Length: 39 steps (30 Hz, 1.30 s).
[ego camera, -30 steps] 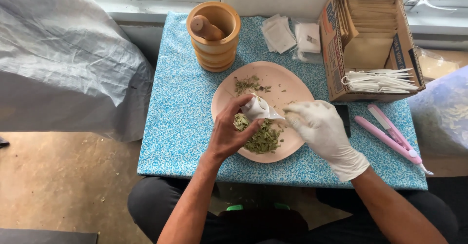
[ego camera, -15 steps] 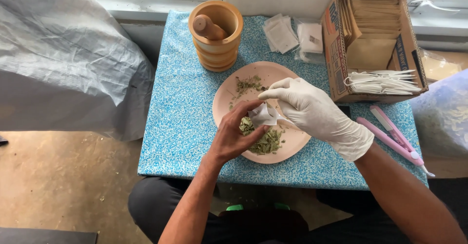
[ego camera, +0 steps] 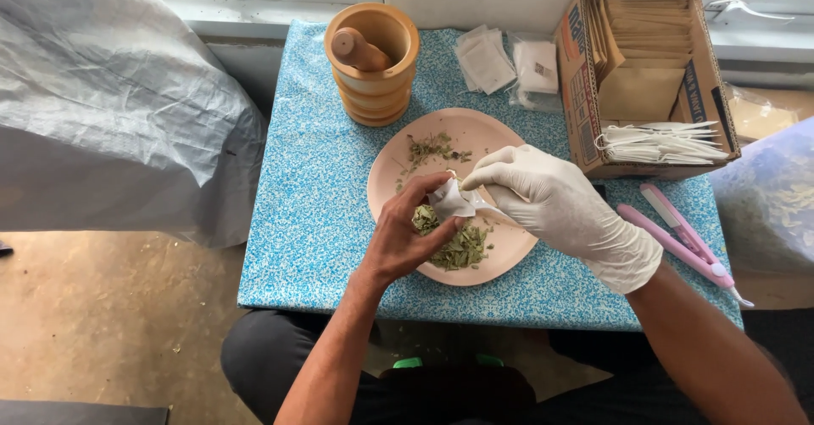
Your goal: Filling small paper bags with dried tea leaves using a spoon and sealing them with a heat sealer
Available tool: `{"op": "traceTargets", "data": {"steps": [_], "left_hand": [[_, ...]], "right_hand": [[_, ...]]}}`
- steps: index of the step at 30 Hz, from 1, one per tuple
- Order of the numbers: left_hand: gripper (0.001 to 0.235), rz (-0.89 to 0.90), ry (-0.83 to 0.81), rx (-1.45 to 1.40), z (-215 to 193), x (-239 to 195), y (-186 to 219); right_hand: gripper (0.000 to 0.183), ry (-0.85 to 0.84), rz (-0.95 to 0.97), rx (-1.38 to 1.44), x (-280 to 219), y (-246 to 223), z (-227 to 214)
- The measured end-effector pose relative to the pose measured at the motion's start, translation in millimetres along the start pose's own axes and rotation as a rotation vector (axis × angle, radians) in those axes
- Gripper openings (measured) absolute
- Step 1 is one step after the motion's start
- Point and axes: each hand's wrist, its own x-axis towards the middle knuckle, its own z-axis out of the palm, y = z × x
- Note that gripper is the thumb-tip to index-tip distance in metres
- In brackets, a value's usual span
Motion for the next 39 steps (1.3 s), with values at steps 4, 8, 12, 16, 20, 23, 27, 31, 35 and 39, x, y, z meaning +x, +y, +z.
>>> {"op": "traceTargets", "data": {"steps": [4, 8, 12, 16, 20, 23, 27, 31, 35, 39], "left_hand": [[0.066, -0.011, 0.049, -0.005, 4.2, 0.2, -5.5], [0.068, -0.017, 0.115, 0.019, 8.8, 0.3, -8.5], [0.067, -0.018, 0.166, 0.092, 11.7, 1.7, 1.7], [0.068, -0.005, 0.153, 0.077, 12.8, 1.1, -8.7], [0.066, -0.003, 0.111, 0.036, 13.5, 1.3, 0.0], [0.067, -0.012, 0.066, -0.027, 16.0, 2.7, 6.3], [0.038, -0.120, 0.074, -0.202, 9.0, -3.1, -8.8], [0.034, -0.137, 0.109, -0.248, 9.9, -6.4, -17.5], [0.030, -0.164, 0.157, -0.322, 9.6, -5.0, -11.6], [0.035, -0.130, 0.206, -0.284, 8.2, -1.3, 4.9]], "right_hand": [[0.026, 0.066, 0.000, -0.030, -4.7, 5.6, 12.6], [0.042, 0.205, 0.204, 0.077, -12.5, 17.6, 40.4], [0.059, 0.230, 0.310, 0.079, -13.8, 19.9, 52.5], [0.037, 0.297, 0.255, 0.069, -13.6, 32.0, 61.9], [0.016, 0.334, 0.197, 0.070, -7.3, 29.6, 62.0], [0.008, 0.365, 0.175, 0.014, -2.8, 36.1, 53.1], [0.017, 0.391, 0.141, 0.076, 2.5, 37.7, 37.7], [0.018, 0.321, 0.131, 0.146, 3.1, 28.1, 33.6], [0.025, 0.280, 0.290, 0.328, 3.9, 33.9, 38.0], [0.011, 0.258, 0.294, 0.342, 0.6, 53.6, 50.5]]}}
